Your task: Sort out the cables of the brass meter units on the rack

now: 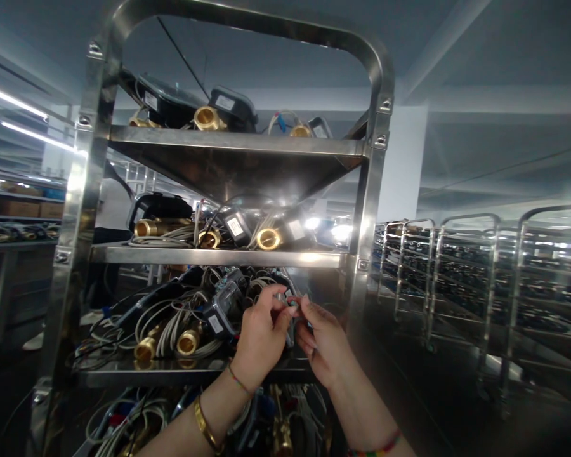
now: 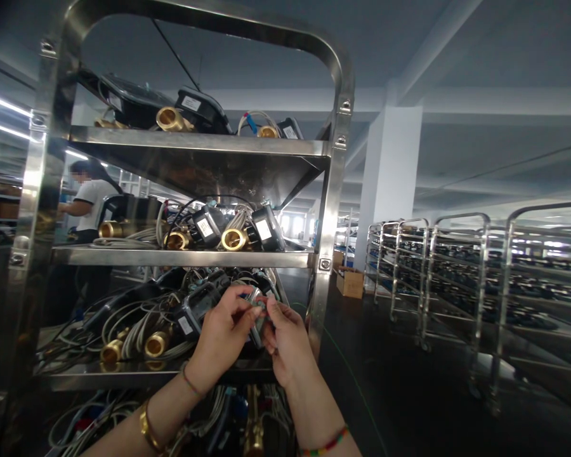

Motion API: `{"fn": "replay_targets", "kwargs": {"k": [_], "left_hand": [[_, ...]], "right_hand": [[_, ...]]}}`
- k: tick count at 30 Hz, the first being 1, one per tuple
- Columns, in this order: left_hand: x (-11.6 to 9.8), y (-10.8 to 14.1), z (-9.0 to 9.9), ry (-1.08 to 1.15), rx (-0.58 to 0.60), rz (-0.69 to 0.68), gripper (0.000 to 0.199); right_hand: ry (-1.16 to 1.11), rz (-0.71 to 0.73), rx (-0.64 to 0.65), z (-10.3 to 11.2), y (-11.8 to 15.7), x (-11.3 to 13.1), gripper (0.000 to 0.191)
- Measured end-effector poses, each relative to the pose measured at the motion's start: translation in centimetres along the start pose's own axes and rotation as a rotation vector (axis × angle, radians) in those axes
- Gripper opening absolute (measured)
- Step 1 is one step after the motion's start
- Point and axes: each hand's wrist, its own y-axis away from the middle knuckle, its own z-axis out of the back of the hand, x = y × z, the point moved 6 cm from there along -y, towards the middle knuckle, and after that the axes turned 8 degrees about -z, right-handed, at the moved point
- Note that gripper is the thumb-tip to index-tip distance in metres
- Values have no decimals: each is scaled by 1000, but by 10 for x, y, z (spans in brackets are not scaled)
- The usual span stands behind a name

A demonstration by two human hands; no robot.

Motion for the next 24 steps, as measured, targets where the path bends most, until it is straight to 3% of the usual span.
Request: {"fn": "replay_targets", "kwargs": {"k": [2, 5, 8, 12, 15, 19, 21, 24], "left_hand": [[1, -2, -1, -5, 26, -15, 30], [1, -7, -2, -115, 68, -114, 17], [3, -12, -4, -265, 80, -177, 18], [1, -22, -3, -344, 80, -170, 17], [1, -31, 0, -339, 98, -104, 13], [18, -42, 6, -260, 78, 14, 9], [33, -45, 8, -96, 43, 132, 6], [49, -46, 5, 190, -20, 309, 6]], "right_hand": [[149, 44, -24, 0, -1, 2, 53], [397, 134, -94, 2, -6, 8, 42], [630, 306, -179, -1, -11, 21, 28], [856, 463, -270, -8, -17, 35, 30], [720, 454, -272, -7, -26, 37, 33], [467, 313, -238, -1, -39, 26, 46], [493, 320, -246, 1, -42, 23, 47], [692, 424, -192, -7, -42, 23, 32]]}}
